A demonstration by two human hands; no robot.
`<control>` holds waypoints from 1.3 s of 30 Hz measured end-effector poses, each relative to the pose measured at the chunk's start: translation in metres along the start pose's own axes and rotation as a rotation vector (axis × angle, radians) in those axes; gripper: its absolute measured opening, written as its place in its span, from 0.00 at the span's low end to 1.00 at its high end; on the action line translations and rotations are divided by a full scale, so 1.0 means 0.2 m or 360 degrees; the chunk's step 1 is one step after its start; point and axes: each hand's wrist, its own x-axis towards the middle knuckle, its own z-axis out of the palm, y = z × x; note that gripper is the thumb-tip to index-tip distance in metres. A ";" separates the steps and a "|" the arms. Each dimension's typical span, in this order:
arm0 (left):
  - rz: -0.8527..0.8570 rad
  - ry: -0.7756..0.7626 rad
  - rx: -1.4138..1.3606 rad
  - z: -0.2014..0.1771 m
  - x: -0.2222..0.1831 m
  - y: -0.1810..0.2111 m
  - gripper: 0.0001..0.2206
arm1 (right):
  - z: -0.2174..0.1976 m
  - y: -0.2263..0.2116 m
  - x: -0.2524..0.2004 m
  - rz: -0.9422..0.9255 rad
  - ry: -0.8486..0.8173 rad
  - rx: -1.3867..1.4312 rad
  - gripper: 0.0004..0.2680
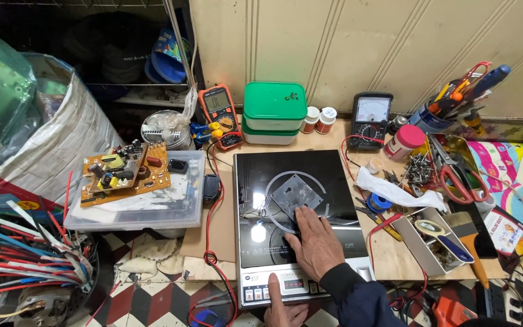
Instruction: Testing the interface and functionality of an induction cooker by pressing buttons on the control panel and observing the display.
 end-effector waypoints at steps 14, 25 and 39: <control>0.0430 -0.0328 0.0126 -0.03 0.01 -0.17 0.28 | -0.15 0.32 -0.79 0.1844 0.0959 0.1690 0.08; 0.0509 -0.0288 0.0033 -0.03 0.07 -0.23 0.27 | -0.01 0.21 -0.86 0.1920 0.0498 0.1998 0.14; 0.0465 -0.0256 0.0035 -0.03 0.02 -0.21 0.28 | 0.06 0.23 -0.85 0.1788 0.0540 0.1956 0.09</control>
